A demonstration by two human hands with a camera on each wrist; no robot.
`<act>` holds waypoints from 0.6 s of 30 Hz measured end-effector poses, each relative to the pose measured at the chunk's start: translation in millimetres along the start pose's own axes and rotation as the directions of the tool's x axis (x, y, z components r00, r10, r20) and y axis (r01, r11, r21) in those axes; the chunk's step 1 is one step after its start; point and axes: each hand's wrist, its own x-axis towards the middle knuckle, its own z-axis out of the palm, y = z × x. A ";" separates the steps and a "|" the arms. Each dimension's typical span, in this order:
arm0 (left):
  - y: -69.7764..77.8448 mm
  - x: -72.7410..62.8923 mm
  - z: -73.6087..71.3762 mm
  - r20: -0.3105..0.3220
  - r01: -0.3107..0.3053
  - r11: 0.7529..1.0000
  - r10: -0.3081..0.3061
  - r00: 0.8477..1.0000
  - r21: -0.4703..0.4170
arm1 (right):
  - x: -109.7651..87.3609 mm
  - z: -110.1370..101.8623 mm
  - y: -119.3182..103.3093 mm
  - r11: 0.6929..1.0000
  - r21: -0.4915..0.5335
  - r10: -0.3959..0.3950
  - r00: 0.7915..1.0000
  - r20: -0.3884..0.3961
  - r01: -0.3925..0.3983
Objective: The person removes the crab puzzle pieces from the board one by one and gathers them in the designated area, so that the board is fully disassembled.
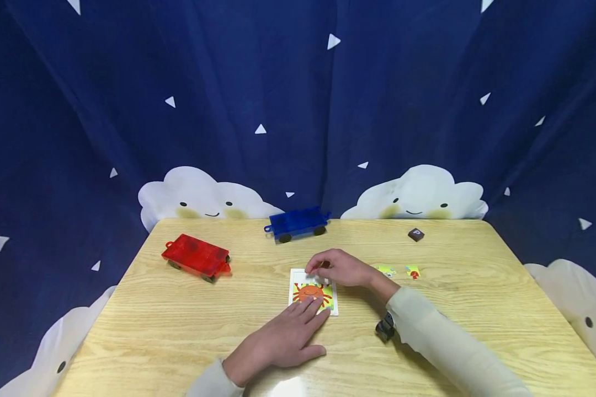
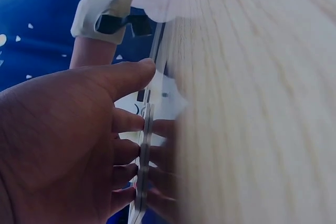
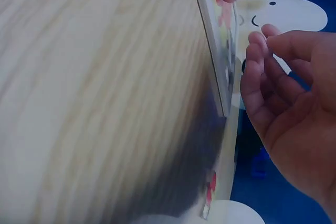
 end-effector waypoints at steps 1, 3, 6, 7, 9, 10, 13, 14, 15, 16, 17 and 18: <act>0.0 0.1 -0.4 0.007 0.004 1.000 -0.004 1.000 -0.016 | 1.1 1.1 -0.9 1.000 0.016 0.005 1.000 0.015 -0.005; 0.1 0.1 -1.3 0.025 0.013 0.998 -0.012 1.000 -0.061 | 3.1 4.1 -1.3 0.999 0.041 0.013 0.999 0.040 -0.015; -0.1 0.8 -2.5 0.067 0.034 0.987 -0.024 0.997 -0.155 | 4.4 8.4 -2.0 0.997 0.065 0.027 0.998 0.058 -0.031; -0.2 1.1 -3.0 0.080 0.040 0.983 -0.026 0.996 -0.181 | 4.5 9.5 -2.8 0.997 0.066 0.030 0.998 0.058 -0.034; -0.5 1.8 -3.6 0.101 0.049 0.975 -0.028 0.995 -0.215 | 4.1 11.3 -4.6 0.997 0.069 0.039 0.998 0.054 -0.043; -0.7 2.0 -3.7 0.107 0.052 0.973 -0.028 0.994 -0.223 | 3.8 12.0 -5.4 0.997 0.067 0.040 0.998 0.051 -0.044; -0.9 2.4 -3.8 0.117 0.055 0.970 -0.027 0.993 -0.239 | 2.7 13.9 -7.1 0.998 0.054 0.042 0.998 0.047 -0.045; -1.0 2.4 -3.8 0.117 0.055 0.968 -0.027 0.993 -0.243 | 2.3 14.5 -7.4 0.997 0.057 0.041 0.998 0.046 -0.044; -1.0 2.5 -3.9 0.117 0.055 0.967 -0.026 0.993 -0.248 | 1.8 14.9 -8.0 0.997 0.060 0.039 0.998 0.047 -0.042; -1.0 2.5 -4.1 0.118 0.054 0.967 -0.025 0.993 -0.250 | 1.4 15.7 -8.0 0.997 0.059 0.038 0.998 0.049 -0.041; -1.1 2.5 -4.4 0.120 0.054 0.965 -0.024 0.992 -0.256 | 0.8 16.4 -7.5 0.998 0.059 0.035 0.998 0.049 -0.038; -1.2 2.6 -4.9 0.123 0.053 0.964 -0.021 0.992 -0.260 | 0.1 17.0 -7.4 0.998 0.059 0.036 0.998 0.048 -0.039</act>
